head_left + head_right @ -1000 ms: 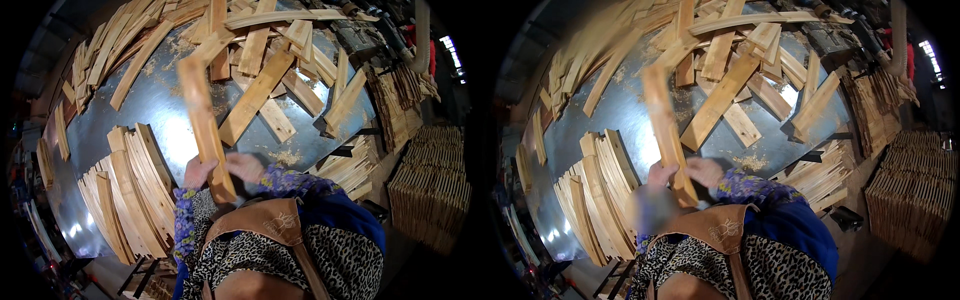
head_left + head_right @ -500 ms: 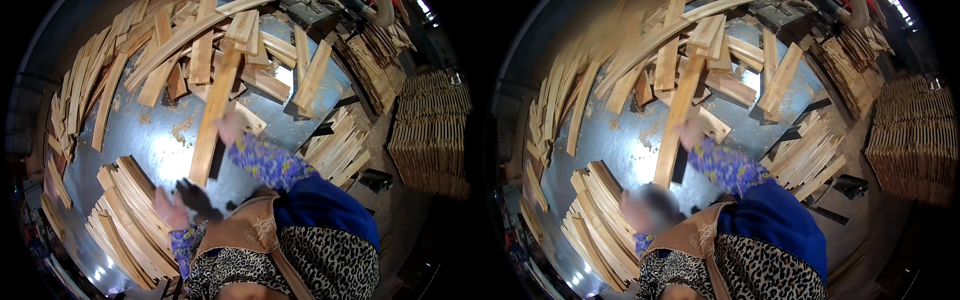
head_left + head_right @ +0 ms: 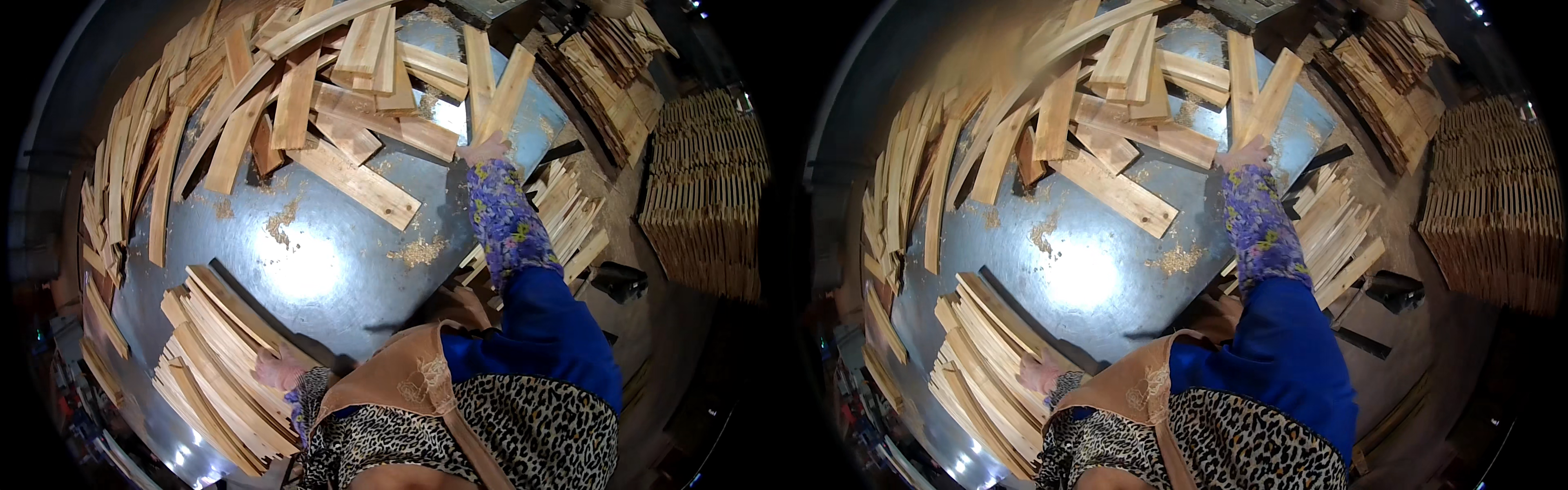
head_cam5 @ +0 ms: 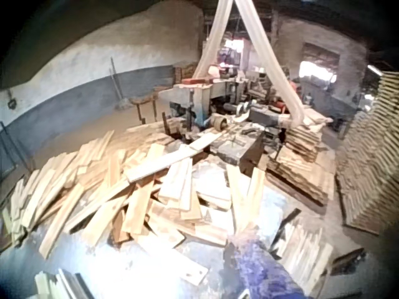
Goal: The person sorts wooden planks on a metal table, picking them up one by one and stacking them into neat piles. The person occasionally moves stacks to different locations on the table to organize the workspace.
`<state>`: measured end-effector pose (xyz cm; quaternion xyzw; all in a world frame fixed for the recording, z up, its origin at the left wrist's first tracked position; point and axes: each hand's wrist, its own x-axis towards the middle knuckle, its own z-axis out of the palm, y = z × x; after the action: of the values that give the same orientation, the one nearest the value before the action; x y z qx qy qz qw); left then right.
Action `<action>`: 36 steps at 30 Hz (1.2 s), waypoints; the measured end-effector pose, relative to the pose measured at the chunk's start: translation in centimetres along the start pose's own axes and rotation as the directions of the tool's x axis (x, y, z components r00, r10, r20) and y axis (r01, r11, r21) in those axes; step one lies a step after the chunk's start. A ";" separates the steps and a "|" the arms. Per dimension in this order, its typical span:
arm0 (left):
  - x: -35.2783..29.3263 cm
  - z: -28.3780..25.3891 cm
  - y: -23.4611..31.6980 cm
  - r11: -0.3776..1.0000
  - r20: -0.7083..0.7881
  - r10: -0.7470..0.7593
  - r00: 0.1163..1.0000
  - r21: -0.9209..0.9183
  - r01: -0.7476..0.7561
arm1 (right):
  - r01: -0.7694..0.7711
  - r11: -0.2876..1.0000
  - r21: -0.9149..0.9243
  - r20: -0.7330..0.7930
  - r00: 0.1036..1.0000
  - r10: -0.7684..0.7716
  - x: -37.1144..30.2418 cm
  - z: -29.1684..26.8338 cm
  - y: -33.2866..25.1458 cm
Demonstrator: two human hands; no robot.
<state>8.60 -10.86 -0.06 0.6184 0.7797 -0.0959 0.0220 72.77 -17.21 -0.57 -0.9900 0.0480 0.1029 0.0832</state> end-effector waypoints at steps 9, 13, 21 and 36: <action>-0.4 -3.9 0.4 0.983 -0.191 0.174 0.966 -0.022 -0.181 | 0.129 0.468 0.874 0.170 0.821 -0.544 1.2 -1.3 9.2; -0.7 -2.7 4.2 0.768 -0.377 0.322 0.869 -0.433 -0.472 | -0.607 -0.105 0.788 0.347 0.578 -0.738 -8.5 -3.3 12.5; -0.8 -8.0 19.5 0.056 0.115 0.859 0.499 -0.990 0.133 | -0.286 0.304 0.909 0.351 0.132 -0.927 -27.7 -2.0 8.0; -4.6 -4.3 -2.0 0.873 -0.179 0.137 0.974 -0.443 -0.204 | 0.832 -0.186 0.523 0.792 -0.555 -0.256 -47.6 8.1 3.5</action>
<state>8.05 -14.92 5.07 0.6674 0.7220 0.1376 0.1200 24.40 -15.53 1.14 -0.3805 -0.7632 0.5008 -0.1481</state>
